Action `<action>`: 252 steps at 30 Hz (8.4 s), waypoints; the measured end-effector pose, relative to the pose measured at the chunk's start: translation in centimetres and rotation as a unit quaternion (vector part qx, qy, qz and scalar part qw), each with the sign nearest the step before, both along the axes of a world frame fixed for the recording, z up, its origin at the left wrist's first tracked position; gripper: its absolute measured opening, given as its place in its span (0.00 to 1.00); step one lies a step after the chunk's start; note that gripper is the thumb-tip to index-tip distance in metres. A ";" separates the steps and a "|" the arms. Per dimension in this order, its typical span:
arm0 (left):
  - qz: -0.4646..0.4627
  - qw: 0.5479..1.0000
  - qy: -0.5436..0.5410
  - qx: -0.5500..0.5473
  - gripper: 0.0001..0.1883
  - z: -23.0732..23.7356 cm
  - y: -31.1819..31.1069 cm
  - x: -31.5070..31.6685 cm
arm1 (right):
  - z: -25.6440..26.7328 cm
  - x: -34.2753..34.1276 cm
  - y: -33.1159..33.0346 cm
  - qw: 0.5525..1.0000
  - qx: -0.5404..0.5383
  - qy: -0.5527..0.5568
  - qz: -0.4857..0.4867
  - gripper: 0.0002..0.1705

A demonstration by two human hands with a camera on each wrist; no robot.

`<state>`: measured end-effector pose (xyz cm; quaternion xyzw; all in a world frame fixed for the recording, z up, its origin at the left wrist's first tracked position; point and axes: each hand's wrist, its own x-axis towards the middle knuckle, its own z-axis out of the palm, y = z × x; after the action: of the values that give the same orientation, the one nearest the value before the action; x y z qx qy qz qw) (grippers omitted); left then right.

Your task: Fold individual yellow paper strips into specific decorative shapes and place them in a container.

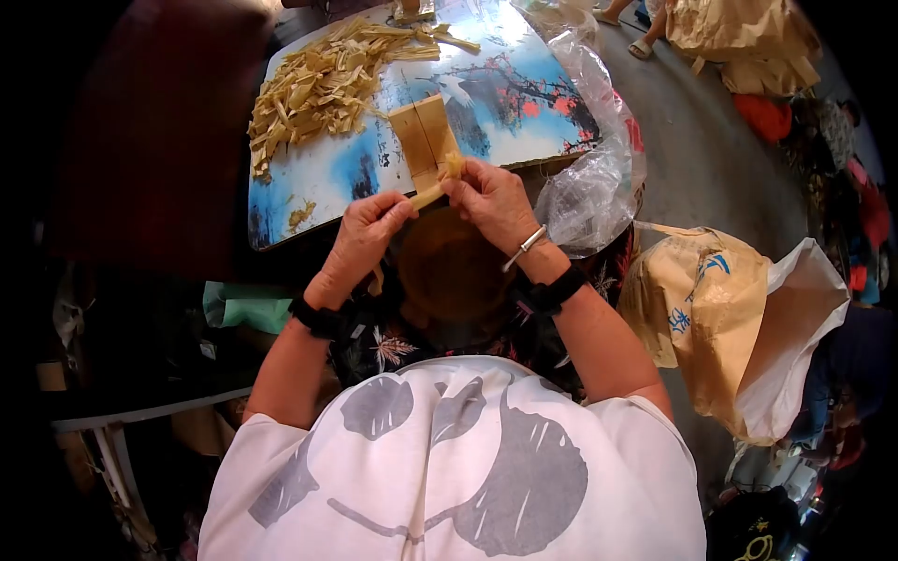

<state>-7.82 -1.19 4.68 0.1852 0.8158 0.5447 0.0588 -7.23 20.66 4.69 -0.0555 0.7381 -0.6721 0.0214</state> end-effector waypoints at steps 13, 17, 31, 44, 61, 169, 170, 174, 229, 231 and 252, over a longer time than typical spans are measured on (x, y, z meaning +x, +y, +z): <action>0.150 0.971 0.171 -0.079 0.08 0.1 3.0 -8.0 | -0.9 -8.4 -1.3 0.940 0.251 0.183 -0.143 0.09; 0.185 0.936 0.253 -0.162 0.07 -0.5 3.3 -7.8 | -1.6 -8.4 -1.1 0.918 0.297 0.221 -0.141 0.09; 0.007 0.967 -0.126 0.219 0.04 2.6 2.1 1.5 | 0.6 1.8 -2.4 0.985 0.084 0.046 0.143 0.13; 0.051 0.905 -0.302 0.294 0.15 -1.2 0.0 4.5 | -3.5 5.2 -2.3 0.966 0.239 -0.009 0.095 0.19; 0.108 0.754 -0.548 0.345 0.09 -4.4 -0.9 7.9 | -2.8 8.5 -5.0 0.989 0.084 0.120 -0.013 0.09; 0.000 0.987 -0.105 0.120 0.03 -1.9 0.8 7.4 | -2.5 8.5 -3.1 0.981 0.051 -0.125 0.136 0.13; 0.009 0.975 -0.154 0.162 0.04 -2.1 0.8 7.4 | -2.6 8.8 -3.4 0.984 0.042 -0.123 0.125 0.13; 0.037 0.927 -0.257 0.272 0.04 -2.9 1.1 7.4 | -2.9 8.8 -3.7 0.985 0.000 -0.141 0.098 0.13; 0.104 0.978 -0.170 0.062 0.10 -10.0 -1.3 7.9 | -2.9 14.5 18.3 0.876 0.257 0.035 -0.406 0.06; 0.101 0.968 -0.223 0.063 0.10 -11.3 -1.9 8.2 | -9.3 17.1 21.8 0.867 0.334 -0.050 -0.365 0.08; 0.014 0.964 -0.258 -0.060 0.09 -11.6 0.0 8.8 | -33.8 31.9 17.6 0.761 0.304 -0.453 -0.351 0.19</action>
<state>0.94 -1.24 -6.96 0.0229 0.8068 0.5248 0.2705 24.63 38.30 -29.13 0.5279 0.7758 -0.3198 0.1315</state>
